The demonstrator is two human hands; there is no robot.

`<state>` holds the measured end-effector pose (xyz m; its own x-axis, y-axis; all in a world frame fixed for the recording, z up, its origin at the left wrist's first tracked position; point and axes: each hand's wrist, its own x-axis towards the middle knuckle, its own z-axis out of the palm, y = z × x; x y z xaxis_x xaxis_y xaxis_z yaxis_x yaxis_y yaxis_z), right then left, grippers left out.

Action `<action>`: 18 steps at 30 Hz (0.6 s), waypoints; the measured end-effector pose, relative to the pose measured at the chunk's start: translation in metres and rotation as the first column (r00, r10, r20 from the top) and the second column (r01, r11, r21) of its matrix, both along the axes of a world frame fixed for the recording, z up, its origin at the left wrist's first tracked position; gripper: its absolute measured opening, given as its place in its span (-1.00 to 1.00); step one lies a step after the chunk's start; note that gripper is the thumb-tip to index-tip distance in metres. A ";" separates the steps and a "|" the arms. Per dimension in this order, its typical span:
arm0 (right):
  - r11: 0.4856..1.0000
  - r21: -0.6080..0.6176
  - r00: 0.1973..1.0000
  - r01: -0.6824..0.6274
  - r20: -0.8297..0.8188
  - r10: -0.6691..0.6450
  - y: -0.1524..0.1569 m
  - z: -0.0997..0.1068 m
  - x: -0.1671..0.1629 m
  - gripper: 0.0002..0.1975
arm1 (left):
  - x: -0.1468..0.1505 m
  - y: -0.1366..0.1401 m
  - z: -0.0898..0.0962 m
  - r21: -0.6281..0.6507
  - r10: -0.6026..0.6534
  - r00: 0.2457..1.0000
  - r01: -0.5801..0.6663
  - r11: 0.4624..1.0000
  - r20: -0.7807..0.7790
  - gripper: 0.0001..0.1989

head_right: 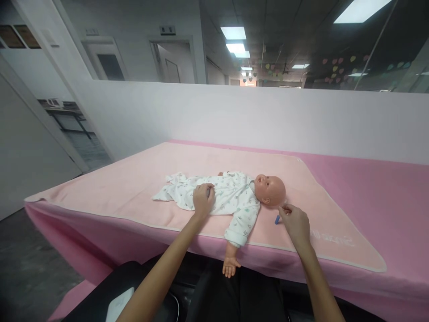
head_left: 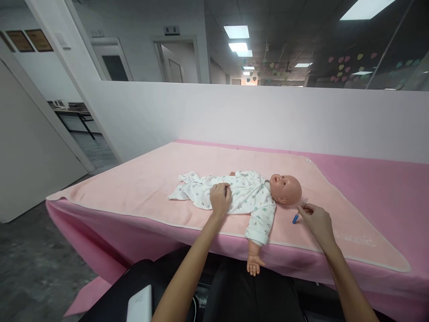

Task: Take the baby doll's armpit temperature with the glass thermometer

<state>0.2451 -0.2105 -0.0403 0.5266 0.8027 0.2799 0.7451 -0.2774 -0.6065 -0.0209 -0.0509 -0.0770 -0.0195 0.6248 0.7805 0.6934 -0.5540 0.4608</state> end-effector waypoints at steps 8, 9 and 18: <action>0.985 -0.168 0.999 0.023 -0.041 -0.030 -0.010 -0.003 0.010 -0.65 | 0.000 -0.001 0.002 -0.003 0.003 1.000 -0.003 1.000 -0.012 -0.88; 0.984 -0.178 0.999 0.021 -0.044 -0.029 -0.011 -0.005 0.010 -0.66 | 0.000 -0.001 0.002 -0.004 0.004 1.000 -0.004 1.000 -0.013 -0.87; 0.988 -0.156 0.983 -0.002 0.179 0.030 -0.007 -0.012 -0.009 -0.73 | 0.001 -0.002 0.003 -0.021 0.007 1.000 -0.008 1.000 -0.024 -0.87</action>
<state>0.2365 -0.2178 -0.0520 0.4660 0.8515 0.2405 0.8431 -0.3448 -0.4127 -0.0202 -0.0526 -0.0745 -0.0054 0.6410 0.7675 0.7086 -0.5391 0.4552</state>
